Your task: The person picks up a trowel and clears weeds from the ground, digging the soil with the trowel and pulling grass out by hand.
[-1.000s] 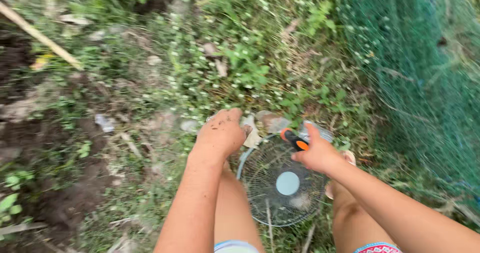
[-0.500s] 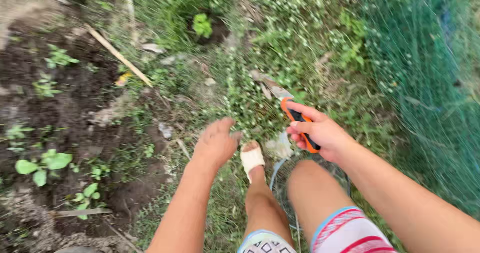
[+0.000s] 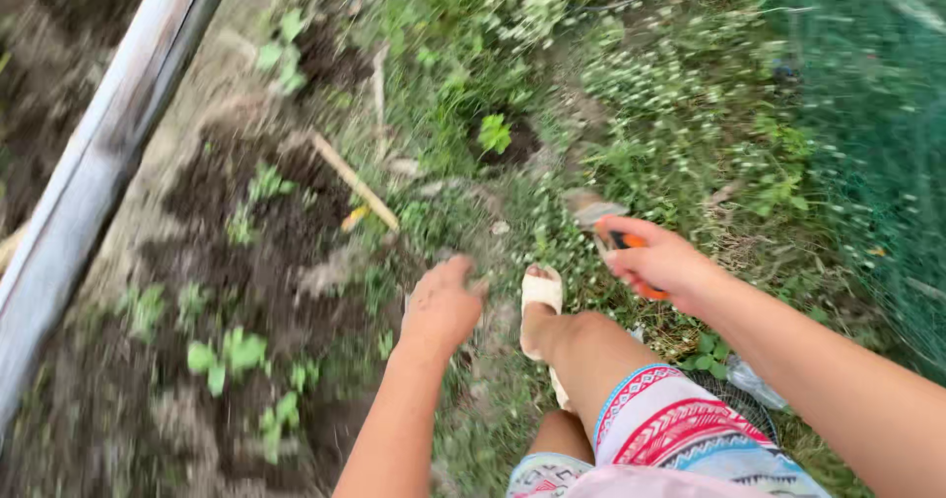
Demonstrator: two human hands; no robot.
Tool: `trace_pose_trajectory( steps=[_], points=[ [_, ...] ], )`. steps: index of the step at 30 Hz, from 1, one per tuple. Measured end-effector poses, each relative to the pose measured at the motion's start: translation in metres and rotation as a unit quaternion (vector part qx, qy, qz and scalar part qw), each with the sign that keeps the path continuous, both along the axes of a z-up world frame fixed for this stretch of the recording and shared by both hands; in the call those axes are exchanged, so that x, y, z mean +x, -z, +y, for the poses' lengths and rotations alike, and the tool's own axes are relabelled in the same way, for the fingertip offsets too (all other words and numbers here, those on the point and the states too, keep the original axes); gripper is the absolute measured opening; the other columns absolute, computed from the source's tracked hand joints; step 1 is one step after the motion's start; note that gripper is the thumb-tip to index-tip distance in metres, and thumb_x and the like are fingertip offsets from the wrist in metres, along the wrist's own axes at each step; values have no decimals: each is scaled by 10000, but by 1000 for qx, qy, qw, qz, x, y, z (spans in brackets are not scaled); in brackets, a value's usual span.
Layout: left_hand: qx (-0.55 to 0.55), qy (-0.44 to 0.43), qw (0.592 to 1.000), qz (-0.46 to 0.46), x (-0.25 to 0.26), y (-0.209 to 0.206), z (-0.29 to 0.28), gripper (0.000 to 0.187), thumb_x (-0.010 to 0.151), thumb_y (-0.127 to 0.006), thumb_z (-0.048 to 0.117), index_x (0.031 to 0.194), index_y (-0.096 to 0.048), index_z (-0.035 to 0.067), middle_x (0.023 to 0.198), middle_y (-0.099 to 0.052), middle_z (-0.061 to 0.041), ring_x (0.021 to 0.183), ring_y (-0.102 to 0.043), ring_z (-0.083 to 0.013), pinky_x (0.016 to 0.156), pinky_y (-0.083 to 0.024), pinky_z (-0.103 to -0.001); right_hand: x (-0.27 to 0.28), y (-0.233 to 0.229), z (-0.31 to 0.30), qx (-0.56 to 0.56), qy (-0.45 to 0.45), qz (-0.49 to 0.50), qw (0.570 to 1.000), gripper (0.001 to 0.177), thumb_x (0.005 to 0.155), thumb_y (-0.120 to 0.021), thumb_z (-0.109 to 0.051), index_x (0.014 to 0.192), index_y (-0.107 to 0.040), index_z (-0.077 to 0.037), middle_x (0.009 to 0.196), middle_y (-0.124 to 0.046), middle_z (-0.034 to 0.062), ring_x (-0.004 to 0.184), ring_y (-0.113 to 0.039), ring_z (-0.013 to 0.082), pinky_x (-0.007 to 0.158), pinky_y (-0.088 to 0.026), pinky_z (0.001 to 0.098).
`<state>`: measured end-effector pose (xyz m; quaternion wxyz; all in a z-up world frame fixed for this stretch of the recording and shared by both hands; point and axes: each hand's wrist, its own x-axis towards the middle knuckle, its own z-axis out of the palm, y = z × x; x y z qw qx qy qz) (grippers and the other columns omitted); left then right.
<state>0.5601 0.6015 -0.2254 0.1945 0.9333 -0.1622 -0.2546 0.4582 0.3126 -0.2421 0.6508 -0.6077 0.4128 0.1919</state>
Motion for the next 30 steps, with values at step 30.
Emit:
trace_pose_trajectory(
  steps=[30],
  points=[
    [146, 311, 935, 84, 322, 291, 226, 463, 948, -633, 454, 1214, -685, 79, 1393, -589, -156, 1300, -550, -355, 1111, -425, -425, 269, 124, 278, -5, 97, 105, 990, 310, 876, -739, -97, 1123, -567, -20, 640, -589, 73, 467, -515, 173, 399, -411, 352]
  ],
)
